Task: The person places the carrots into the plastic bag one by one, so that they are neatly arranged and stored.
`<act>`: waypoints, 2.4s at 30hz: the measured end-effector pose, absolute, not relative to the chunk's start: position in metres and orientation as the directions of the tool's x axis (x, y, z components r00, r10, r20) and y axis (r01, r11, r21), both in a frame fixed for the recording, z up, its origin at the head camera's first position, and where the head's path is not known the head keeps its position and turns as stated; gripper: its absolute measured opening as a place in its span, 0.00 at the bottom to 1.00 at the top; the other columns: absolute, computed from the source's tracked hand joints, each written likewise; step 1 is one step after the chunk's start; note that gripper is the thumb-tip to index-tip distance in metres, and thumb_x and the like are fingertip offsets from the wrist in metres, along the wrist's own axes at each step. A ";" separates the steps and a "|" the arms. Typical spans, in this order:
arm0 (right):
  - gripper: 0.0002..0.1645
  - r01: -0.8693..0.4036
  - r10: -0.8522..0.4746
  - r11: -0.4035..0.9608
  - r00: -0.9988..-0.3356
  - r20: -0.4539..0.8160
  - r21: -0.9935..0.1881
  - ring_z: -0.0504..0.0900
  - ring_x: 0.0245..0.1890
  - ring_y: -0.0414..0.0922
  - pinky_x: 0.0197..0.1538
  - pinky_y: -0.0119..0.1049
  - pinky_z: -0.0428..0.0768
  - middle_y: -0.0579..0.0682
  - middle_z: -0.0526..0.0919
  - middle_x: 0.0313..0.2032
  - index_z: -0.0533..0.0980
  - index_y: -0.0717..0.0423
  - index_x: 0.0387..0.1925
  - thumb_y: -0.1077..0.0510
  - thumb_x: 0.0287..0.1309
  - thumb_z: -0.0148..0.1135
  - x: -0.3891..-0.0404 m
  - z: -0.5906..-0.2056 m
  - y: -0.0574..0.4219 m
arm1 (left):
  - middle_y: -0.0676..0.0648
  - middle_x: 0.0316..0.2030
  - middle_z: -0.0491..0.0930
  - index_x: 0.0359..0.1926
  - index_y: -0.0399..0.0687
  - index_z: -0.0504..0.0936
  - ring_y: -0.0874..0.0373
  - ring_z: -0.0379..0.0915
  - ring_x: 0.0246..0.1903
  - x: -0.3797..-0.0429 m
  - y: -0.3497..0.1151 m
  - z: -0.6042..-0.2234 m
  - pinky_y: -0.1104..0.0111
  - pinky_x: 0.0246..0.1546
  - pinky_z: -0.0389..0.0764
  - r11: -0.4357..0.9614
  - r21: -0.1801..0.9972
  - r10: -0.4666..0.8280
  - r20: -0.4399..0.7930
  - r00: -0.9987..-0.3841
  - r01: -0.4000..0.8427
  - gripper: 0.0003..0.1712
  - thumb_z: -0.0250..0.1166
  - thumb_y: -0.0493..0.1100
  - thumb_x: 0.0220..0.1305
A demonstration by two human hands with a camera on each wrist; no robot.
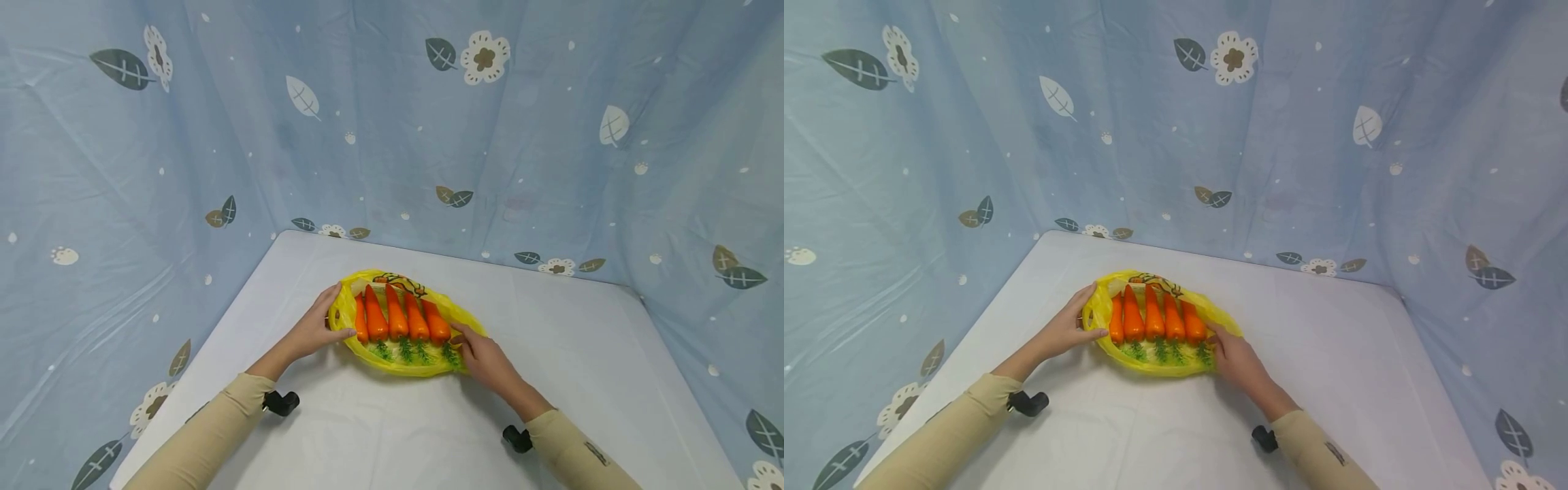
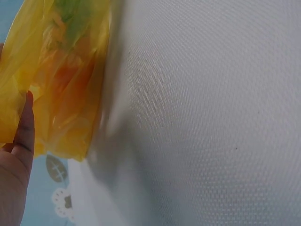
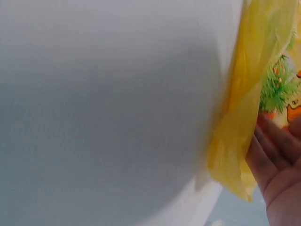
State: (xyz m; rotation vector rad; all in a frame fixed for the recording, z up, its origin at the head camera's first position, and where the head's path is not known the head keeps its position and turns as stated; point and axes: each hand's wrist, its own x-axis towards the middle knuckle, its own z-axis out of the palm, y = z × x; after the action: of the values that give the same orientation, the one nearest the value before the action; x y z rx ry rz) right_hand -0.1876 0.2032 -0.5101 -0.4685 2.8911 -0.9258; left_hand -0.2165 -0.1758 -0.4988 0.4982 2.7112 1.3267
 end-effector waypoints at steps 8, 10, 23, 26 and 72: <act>0.51 -0.376 -0.459 0.759 -0.888 -0.028 -0.532 0.83 0.49 0.48 0.48 0.45 0.81 0.49 0.85 0.50 0.54 0.56 0.79 0.70 0.55 0.61 -0.178 -0.504 0.216 | 0.36 0.79 0.44 0.81 0.40 0.44 0.36 0.43 0.77 -0.217 -0.176 -0.497 0.41 0.73 0.52 0.571 0.779 0.329 0.071 -0.941 0.259 0.62 0.75 0.51 0.60; 0.54 -0.383 -0.471 0.764 -0.881 -0.045 -0.519 0.81 0.48 0.46 0.50 0.45 0.80 0.47 0.84 0.49 0.53 0.55 0.79 0.66 0.54 0.68 -0.177 -0.505 0.219 | 0.35 0.79 0.44 0.81 0.40 0.44 0.36 0.43 0.77 -0.217 -0.175 -0.497 0.41 0.73 0.51 0.569 0.780 0.330 0.072 -0.941 0.259 0.61 0.75 0.51 0.60; 0.52 -0.494 -0.507 0.759 -0.857 0.091 -0.424 0.74 0.30 0.32 0.38 0.32 0.80 0.37 0.81 0.33 0.59 0.58 0.76 0.66 0.52 0.73 -0.176 -0.510 0.224 | 0.35 0.79 0.44 0.81 0.39 0.45 0.36 0.43 0.77 -0.214 -0.176 -0.495 0.41 0.73 0.51 0.562 0.787 0.324 0.074 -0.943 0.255 0.61 0.75 0.50 0.60; 0.52 -0.485 -0.491 0.758 -0.864 0.109 -0.436 0.74 0.31 0.33 0.43 0.35 0.80 0.35 0.80 0.33 0.60 0.57 0.76 0.66 0.51 0.73 -0.172 -0.503 0.226 | 0.35 0.79 0.44 0.81 0.39 0.44 0.35 0.43 0.77 -0.214 -0.176 -0.495 0.40 0.73 0.52 0.566 0.782 0.326 0.076 -0.942 0.259 0.61 0.75 0.50 0.61; 0.42 -0.622 -0.445 0.598 -0.782 0.436 -0.506 0.72 0.35 0.36 0.39 0.35 0.74 0.38 0.79 0.36 0.68 0.54 0.71 0.71 0.54 0.68 -0.164 -0.487 0.255 | 0.42 0.79 0.46 0.82 0.50 0.47 0.45 0.74 0.56 -0.215 -0.191 -0.480 0.60 0.47 0.83 0.504 0.824 0.288 0.120 -0.950 0.257 0.59 0.75 0.52 0.61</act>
State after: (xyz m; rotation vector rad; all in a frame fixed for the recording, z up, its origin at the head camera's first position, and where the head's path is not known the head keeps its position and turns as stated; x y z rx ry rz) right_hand -0.1637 0.2554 -0.4865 -1.0375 3.0407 -1.1405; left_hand -0.2151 -0.1906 -0.4802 0.4886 2.6962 1.4692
